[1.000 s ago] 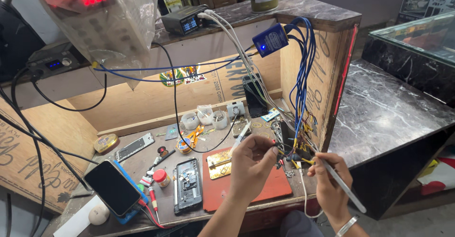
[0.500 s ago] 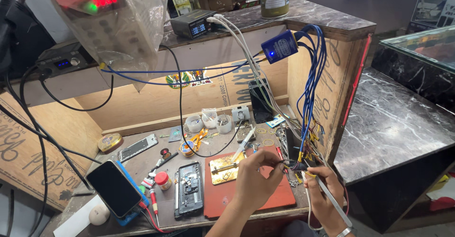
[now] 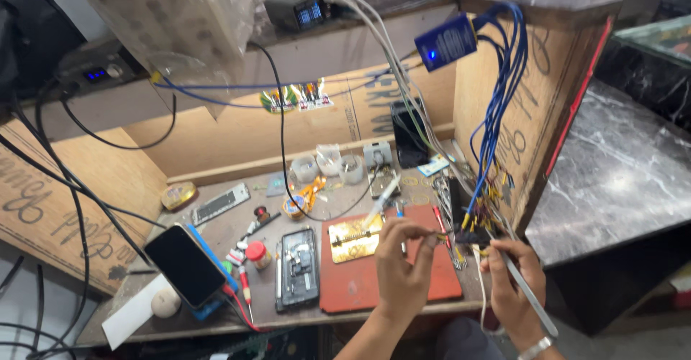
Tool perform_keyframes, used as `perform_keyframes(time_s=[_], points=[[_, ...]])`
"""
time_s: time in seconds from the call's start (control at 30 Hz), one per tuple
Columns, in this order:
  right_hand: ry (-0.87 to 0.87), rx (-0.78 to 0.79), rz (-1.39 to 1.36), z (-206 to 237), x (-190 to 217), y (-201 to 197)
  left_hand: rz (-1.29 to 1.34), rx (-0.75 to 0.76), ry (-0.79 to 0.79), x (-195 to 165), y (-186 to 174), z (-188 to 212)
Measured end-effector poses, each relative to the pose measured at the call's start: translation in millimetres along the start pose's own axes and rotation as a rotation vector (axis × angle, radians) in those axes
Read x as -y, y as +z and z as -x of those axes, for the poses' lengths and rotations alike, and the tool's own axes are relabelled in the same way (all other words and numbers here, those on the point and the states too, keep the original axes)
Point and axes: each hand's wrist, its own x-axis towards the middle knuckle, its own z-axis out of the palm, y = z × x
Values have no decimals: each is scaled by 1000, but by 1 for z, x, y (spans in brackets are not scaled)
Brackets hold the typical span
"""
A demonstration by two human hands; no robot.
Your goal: The person sits at a repair workbench and uses a long pointed tool to work on a small circuit board with attached wires, holding the board steady with one hand while applying the tool to its components. They reposition the board and continue working on it throughout the clip.
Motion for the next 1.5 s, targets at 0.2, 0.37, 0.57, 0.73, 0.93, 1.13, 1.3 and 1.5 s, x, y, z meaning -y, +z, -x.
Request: perform_keyframes(time_s=[0.2,0.37,0.57,0.73,0.93,1.13,1.3,1.5], points=[[-25,32,-113,3,-3,-2,529,-93,-448,21,18,21],[-30,70,-178,8,12,-6,720,-21,-650,25,19,27],[325,66,-687,12,44,0,764,59,-703,18,24,30],[399,121,-746,13,61,7,726,63,-696,14,25,30],[358,106,-662,16,64,9,751,108,-646,5,18,31],[387,112,-662,16,61,9,763,118,-639,0,14,21],[357,56,-605,16,67,8,732,118,-675,-13,13,7],[306,65,-623,17,62,6,825,114,-650,-26,10,6]])
